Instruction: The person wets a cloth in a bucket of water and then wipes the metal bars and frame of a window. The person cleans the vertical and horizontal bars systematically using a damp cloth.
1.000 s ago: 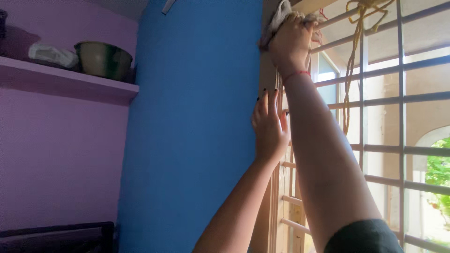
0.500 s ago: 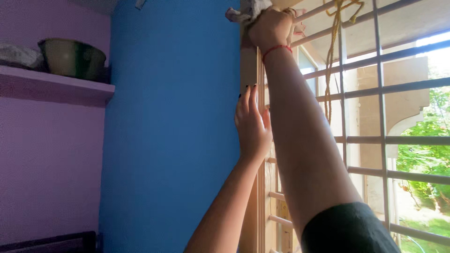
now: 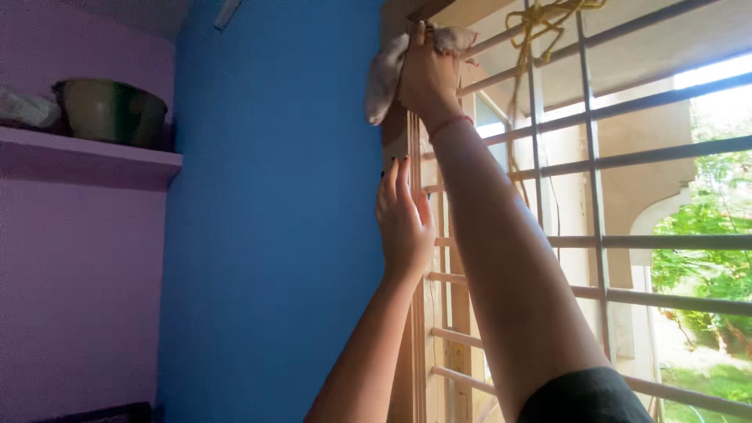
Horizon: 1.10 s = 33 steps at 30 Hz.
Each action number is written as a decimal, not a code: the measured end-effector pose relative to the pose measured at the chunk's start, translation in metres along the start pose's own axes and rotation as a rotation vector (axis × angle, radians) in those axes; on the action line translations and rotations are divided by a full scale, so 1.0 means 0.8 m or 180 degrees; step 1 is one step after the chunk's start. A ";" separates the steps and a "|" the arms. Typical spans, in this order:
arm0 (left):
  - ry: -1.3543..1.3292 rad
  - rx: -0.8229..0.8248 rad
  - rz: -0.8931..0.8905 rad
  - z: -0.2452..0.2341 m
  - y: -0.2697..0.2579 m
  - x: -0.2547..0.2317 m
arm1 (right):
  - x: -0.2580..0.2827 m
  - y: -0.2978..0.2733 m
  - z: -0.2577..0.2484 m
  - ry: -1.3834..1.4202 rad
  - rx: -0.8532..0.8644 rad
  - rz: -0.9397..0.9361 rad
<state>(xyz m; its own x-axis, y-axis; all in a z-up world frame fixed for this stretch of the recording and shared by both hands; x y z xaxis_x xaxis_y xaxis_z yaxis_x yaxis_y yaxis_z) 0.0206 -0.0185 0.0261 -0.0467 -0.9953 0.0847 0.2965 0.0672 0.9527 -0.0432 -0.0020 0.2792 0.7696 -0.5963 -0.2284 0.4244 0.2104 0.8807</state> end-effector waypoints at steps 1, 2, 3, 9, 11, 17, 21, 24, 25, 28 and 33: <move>0.0049 0.0051 -0.0020 0.001 0.000 0.004 | 0.003 0.004 0.014 -0.0031 0.0281 0.0076; 0.0042 0.0060 -0.0054 0.002 -0.009 0.008 | -0.006 -0.009 0.019 0.0269 0.0312 0.0247; 0.0036 0.0069 -0.0088 0.004 -0.016 0.011 | -0.013 -0.022 0.022 0.0570 0.0338 0.0422; -0.0494 -0.0234 -0.0180 -0.008 -0.002 0.015 | 0.021 -0.064 -0.013 0.0298 0.0628 0.0043; -0.0453 -0.0281 -0.0222 -0.008 -0.008 0.017 | 0.035 -0.090 -0.029 0.0132 0.0611 -0.0092; -0.0292 -0.0248 -0.0197 -0.008 -0.006 0.003 | 0.022 -0.094 -0.064 -0.0037 0.0679 0.0166; -0.0266 -0.0255 -0.0186 -0.019 -0.005 0.001 | 0.039 -0.077 -0.095 -0.0414 -0.0251 -0.0293; -0.0205 -0.0261 -0.0262 -0.020 -0.006 0.006 | 0.039 -0.070 -0.071 -0.0540 -0.0061 -0.0305; -0.0182 -0.0236 -0.0303 -0.023 -0.010 0.009 | 0.036 -0.068 -0.058 -0.0494 0.0128 -0.0198; -0.0193 -0.0159 -0.0426 -0.022 -0.009 0.018 | 0.047 -0.053 -0.068 -0.0495 -0.0641 -0.0821; -0.0293 -0.0103 -0.0308 -0.024 -0.013 0.024 | 0.021 -0.032 -0.011 0.0746 0.0863 -0.0275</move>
<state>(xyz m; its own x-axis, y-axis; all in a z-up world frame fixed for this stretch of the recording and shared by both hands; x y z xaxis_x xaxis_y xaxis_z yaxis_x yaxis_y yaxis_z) 0.0345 -0.0393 0.0121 -0.1635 -0.9863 0.0208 0.3169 -0.0326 0.9479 -0.0370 -0.0104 0.2493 0.8381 -0.4026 -0.3680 0.3750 -0.0646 0.9248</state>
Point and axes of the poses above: each hand's wrist, its own y-axis towards the middle knuckle, its own z-axis out of the palm, x = y × z, the point moved 9 cm from there along y, towards the middle knuckle, and after that the axes turned 3 degrees about -y, right-handed, at the moved point
